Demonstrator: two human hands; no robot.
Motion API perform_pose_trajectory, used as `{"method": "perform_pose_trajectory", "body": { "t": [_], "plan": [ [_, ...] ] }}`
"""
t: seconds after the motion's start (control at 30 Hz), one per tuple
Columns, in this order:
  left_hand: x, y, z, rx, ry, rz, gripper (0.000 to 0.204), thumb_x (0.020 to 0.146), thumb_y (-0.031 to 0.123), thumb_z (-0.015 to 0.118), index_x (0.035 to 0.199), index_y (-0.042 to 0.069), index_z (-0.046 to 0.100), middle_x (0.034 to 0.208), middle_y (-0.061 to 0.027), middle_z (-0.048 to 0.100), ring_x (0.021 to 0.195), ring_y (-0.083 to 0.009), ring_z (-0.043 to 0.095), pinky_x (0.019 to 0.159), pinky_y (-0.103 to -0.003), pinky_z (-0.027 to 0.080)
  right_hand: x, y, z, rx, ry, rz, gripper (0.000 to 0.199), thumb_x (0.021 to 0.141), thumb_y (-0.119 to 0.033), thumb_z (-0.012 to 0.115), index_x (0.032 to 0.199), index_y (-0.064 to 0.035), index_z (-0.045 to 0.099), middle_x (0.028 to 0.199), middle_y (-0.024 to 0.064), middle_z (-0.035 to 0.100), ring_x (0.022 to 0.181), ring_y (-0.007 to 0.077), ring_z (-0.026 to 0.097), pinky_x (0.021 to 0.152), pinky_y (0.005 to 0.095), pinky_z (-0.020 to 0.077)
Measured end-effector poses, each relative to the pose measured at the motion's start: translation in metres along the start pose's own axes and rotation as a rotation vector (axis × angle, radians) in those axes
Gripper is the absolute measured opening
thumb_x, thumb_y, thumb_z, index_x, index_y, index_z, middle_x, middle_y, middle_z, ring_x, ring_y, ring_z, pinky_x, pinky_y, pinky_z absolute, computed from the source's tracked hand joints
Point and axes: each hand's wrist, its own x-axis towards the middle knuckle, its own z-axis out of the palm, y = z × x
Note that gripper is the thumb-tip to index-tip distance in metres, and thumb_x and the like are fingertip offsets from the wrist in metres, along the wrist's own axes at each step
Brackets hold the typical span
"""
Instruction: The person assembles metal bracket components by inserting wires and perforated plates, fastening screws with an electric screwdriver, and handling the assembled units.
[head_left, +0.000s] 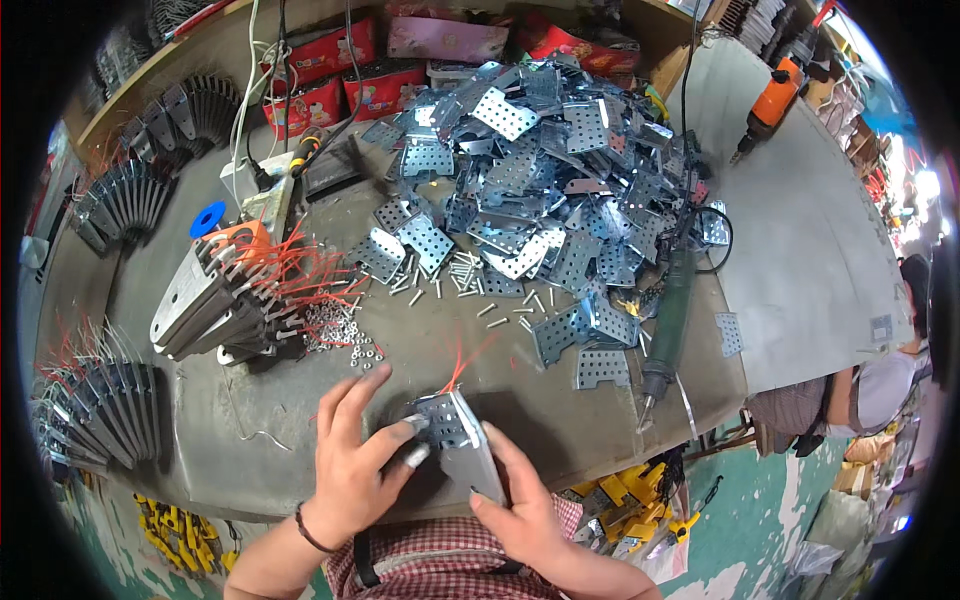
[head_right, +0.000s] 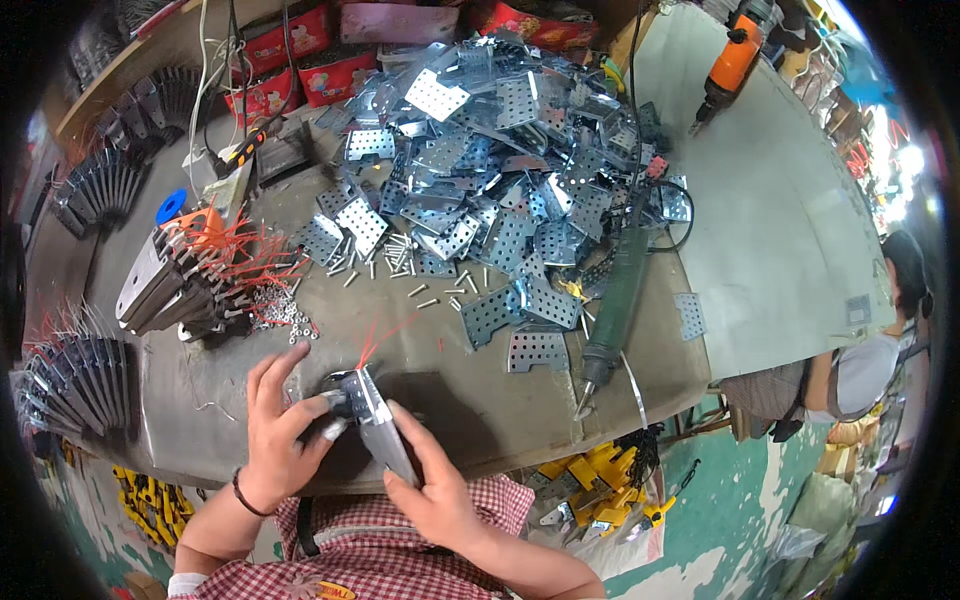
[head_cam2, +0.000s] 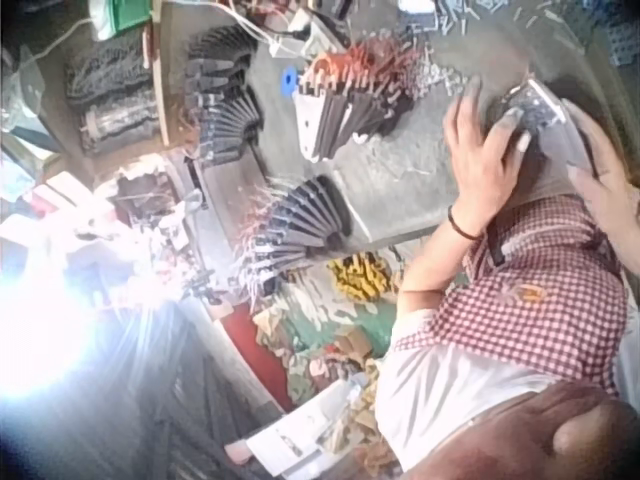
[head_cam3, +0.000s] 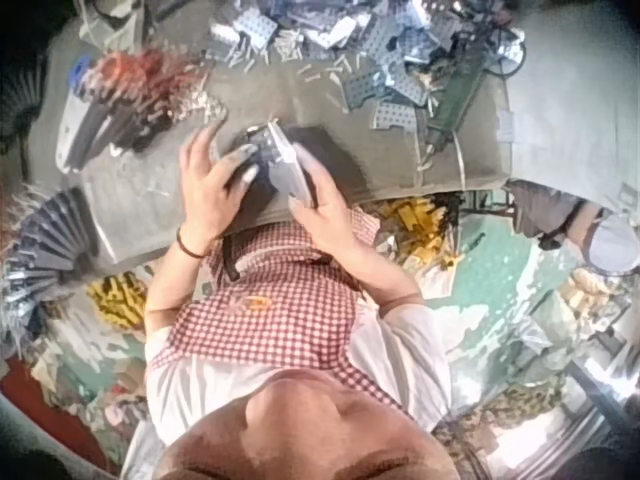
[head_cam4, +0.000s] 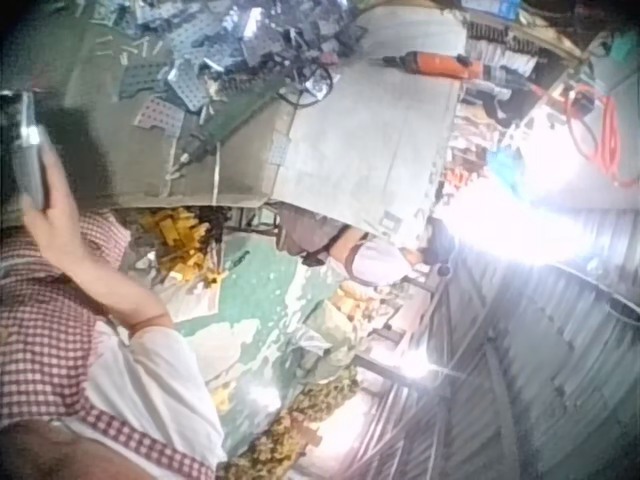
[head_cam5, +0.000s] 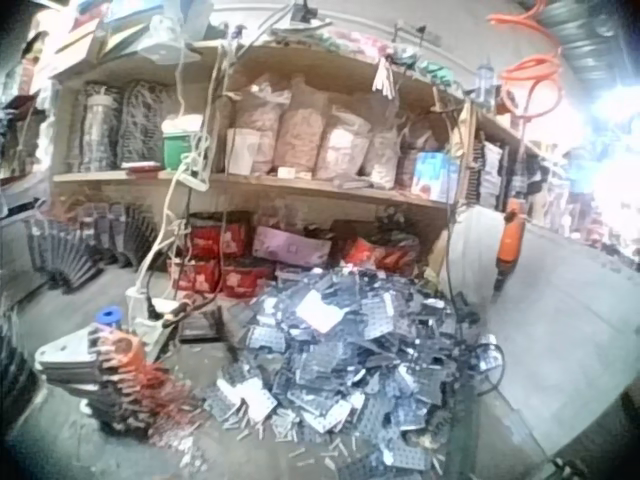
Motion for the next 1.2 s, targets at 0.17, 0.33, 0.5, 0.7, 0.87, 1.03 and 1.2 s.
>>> {"method": "perform_pose_trajectory", "body": {
  "t": [0.17, 0.33, 0.5, 0.7, 0.87, 1.03, 1.2],
  "plan": [
    [-0.004, 0.024, 0.012, -0.642, -0.105, -0.335, 0.012, 0.079, 0.008, 0.055, 0.086, 0.000, 0.050, 0.083, -0.0147, 0.053, 0.075, -0.0324, 0.053, 0.067, -0.037, 0.045, -0.001, 0.010, 0.021, -0.622, 0.080, -0.369, 0.064, 0.076, 0.008, 0.050, 0.136, -0.0017, 0.029, 0.138, 0.0221, 0.029, 0.129, 0.0360, 0.029, 0.104, 0.0395, 0.0285],
    [-0.010, 0.011, 0.019, -0.957, -0.225, -0.555, 0.019, 0.085, 0.012, 0.050, 0.095, -0.002, 0.057, 0.095, -0.0115, 0.059, 0.086, -0.0196, 0.056, 0.079, -0.031, 0.044, 0.013, -0.020, -0.033, -0.866, -0.128, -0.339, 0.042, 0.083, -0.014, 0.060, 0.123, -0.0049, 0.050, 0.132, 0.0155, 0.041, 0.128, 0.0316, 0.033, 0.103, 0.0391, 0.0302],
    [-0.039, -0.010, -0.007, -1.029, -0.264, -0.675, 0.017, 0.080, 0.009, 0.048, 0.091, -0.001, 0.056, 0.090, -0.0021, 0.057, 0.084, -0.0108, 0.050, 0.074, -0.026, 0.040, 0.058, -0.080, -0.140, -1.518, 0.964, -0.517, 0.032, 0.076, -0.013, 0.062, 0.107, -0.0055, 0.056, 0.096, 0.0147, 0.052, 0.086, 0.0318, 0.049, 0.078, 0.0419, 0.0397],
    [-0.032, -0.005, 0.012, -0.974, -0.285, -0.755, 0.015, 0.078, 0.010, 0.048, 0.086, 0.000, 0.055, 0.083, 0.0011, 0.055, 0.078, -0.0081, 0.047, 0.068, -0.023, 0.038, 0.057, -0.097, -0.199, -0.904, 0.896, -0.044, 0.067, 0.077, -0.010, 0.062, 0.136, -0.0065, 0.030, 0.111, 0.0162, 0.053, 0.095, 0.0300, 0.053, 0.085, 0.0401, 0.0435],
    [-0.032, -0.003, -0.001, -1.042, -0.349, -0.875, 0.035, 0.088, 0.017, 0.051, 0.117, -0.003, 0.049, 0.108, -0.0091, 0.056, 0.097, -0.0188, 0.052, 0.083, -0.030, 0.042, 0.026, -0.098, -0.156, 0.057, 0.569, -0.297, 0.047, 0.077, -0.002, 0.061, 0.120, 0.0021, 0.043, 0.102, 0.0083, 0.055, 0.090, 0.0164, 0.053, 0.079, 0.0309, 0.0457],
    [-0.031, 0.001, 0.000, -1.032, -0.294, -1.009, 0.036, 0.090, 0.019, 0.046, 0.119, -0.002, 0.049, 0.115, -0.0121, 0.052, 0.100, -0.0225, 0.052, 0.088, -0.033, 0.040, 0.013, -0.077, -0.104, 0.534, 0.132, -0.204, 0.055, 0.074, -0.002, 0.059, 0.125, -0.0017, 0.039, 0.105, 0.0113, 0.054, 0.101, 0.0239, 0.053, 0.089, 0.0413, 0.0425],
    [-0.063, -0.035, 0.017, -0.858, -0.323, -0.778, 0.040, 0.090, 0.020, 0.048, 0.121, -0.004, 0.046, 0.116, -0.0156, 0.050, 0.102, -0.0259, 0.051, 0.087, -0.035, 0.042, 0.006, -0.037, -0.100, 0.647, 0.122, -0.059, 0.045, 0.084, -0.017, 0.061, 0.123, -0.0079, 0.039, 0.108, 0.0068, 0.054, 0.103, 0.0177, 0.050, 0.090, 0.0356, 0.0406]
  ]
}}
